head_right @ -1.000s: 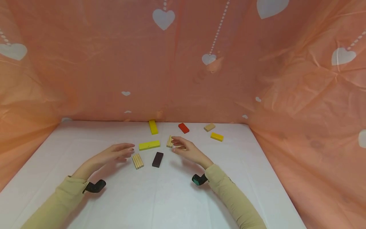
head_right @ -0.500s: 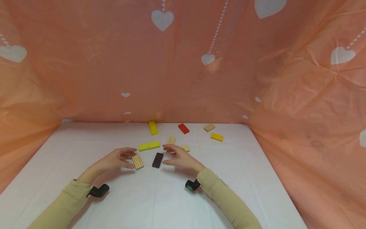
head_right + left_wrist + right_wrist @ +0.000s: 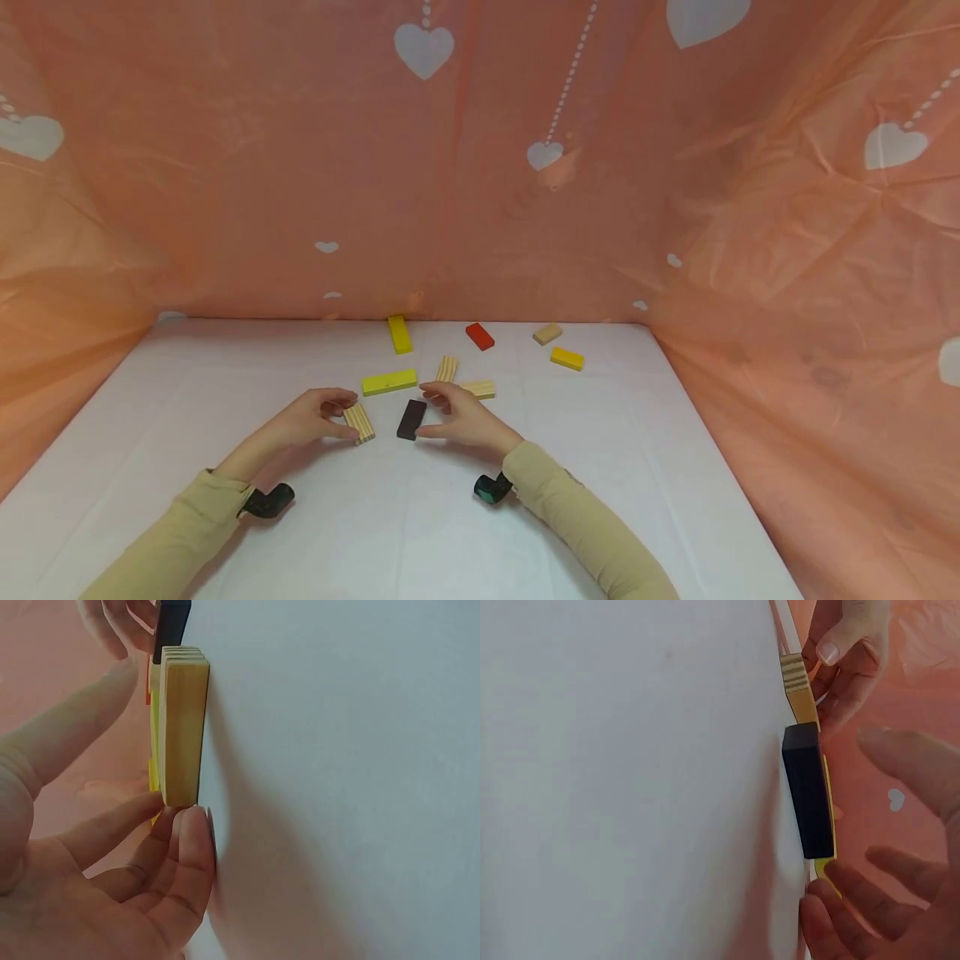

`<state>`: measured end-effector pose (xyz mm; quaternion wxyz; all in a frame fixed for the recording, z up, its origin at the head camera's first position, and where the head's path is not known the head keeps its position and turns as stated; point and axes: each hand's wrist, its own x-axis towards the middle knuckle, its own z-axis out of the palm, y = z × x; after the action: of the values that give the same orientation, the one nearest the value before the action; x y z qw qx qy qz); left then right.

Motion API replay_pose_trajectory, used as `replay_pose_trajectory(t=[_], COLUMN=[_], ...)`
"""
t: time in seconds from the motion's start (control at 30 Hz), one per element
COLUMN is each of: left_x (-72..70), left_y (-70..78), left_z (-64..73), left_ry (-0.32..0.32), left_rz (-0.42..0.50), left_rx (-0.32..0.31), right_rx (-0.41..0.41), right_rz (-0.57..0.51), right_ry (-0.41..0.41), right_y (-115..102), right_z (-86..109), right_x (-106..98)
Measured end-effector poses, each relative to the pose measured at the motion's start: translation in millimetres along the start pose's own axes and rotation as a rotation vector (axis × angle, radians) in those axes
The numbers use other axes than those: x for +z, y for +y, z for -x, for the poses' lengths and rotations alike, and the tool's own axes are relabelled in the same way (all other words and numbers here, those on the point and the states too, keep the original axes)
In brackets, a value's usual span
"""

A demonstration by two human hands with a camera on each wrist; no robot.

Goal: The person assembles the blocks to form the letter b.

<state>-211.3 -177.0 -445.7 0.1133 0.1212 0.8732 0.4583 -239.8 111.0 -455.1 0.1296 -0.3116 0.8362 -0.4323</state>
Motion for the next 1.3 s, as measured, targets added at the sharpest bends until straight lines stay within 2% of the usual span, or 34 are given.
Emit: replay_pose_trajectory(t=[0.17,0.33,0.5,0.7,1.1,1.3], left_x=[2.0,3.8,6.8,7.1,10.4,12.0], left_y=[2.5,1.2,0.9,2.1,3.3,4.7], left_z=[0.3,0.4,-0.1,0.2,2.5,2.8], left_ry=[0.018,0.027,0.05,0.076,0.111,0.13], left_rz=[-0.021,-0.05,-0.065,-0.079,-0.124,-0.112], left_rx=[-0.021,-0.008,-0.019,-0.023,0.023,0.062], right_rx=[0.039,0.082,0.072,0.071,0.07,0.054], right_rz=[0.011,0.039,0.101,0.116,0.103,0.042], right_ry=[0.03,0.037,0.04,0.043,0.029,0.005], right_y=[-3.3,-3.8,-5.4,-5.6,-2.5,-3.7], right_z=[-3.9,-7.9,-11.3,-14.0,-13.3,-12.2], right_x=[4.9,9.1,10.4,10.9,12.2,9.0])
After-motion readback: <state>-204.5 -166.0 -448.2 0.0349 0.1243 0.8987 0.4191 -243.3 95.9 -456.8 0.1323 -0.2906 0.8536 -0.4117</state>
